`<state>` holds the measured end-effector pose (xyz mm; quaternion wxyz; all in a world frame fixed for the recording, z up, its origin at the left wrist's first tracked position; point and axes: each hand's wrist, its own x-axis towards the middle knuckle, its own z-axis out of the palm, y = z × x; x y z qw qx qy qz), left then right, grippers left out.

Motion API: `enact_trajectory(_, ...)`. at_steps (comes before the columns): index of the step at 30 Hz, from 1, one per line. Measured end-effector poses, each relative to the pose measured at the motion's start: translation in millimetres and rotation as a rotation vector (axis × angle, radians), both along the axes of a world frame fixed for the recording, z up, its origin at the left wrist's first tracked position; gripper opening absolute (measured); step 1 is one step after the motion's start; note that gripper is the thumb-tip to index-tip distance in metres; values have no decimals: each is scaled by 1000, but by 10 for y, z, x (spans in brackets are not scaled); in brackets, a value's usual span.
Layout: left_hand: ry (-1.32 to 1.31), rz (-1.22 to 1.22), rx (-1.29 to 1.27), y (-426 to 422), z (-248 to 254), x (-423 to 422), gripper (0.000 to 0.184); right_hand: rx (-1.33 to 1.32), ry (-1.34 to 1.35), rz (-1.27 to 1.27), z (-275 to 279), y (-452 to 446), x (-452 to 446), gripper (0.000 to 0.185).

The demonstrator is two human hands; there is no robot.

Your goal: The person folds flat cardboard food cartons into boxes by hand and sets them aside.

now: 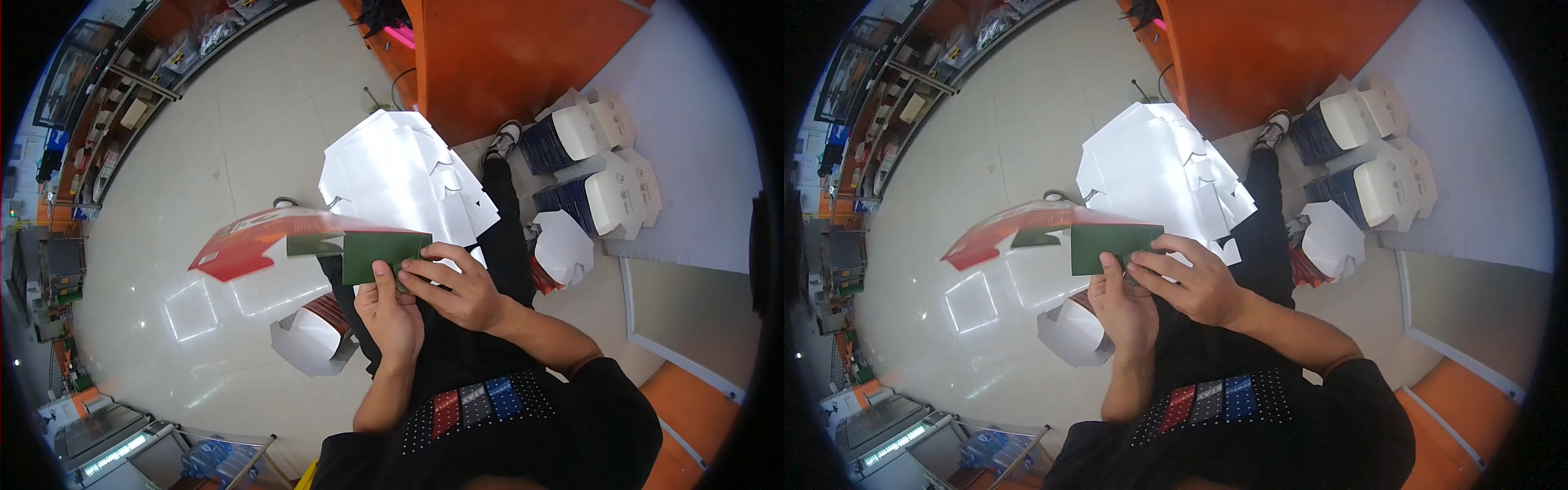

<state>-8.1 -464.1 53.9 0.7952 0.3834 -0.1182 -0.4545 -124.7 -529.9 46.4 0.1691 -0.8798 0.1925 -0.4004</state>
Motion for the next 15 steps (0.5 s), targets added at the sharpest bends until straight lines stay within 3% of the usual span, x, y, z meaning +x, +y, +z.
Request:
enact_trajectory(7,-56,23,3,27,-16,-136,26,168,-116,-39,50,-5,13,30)
enact_trajectory(10,-290,-38,153,92,-100,-51,23,358,-125,-15,51,-29,-10,33)
enact_trajectory(13,-504,72,162,-13,-127,-111,15,604,-130,4,295,-137,-56,45)
enact_trajectory(15,-828,86,130,5,-332,-138,15,470,-209,-27,465,-205,11,46)
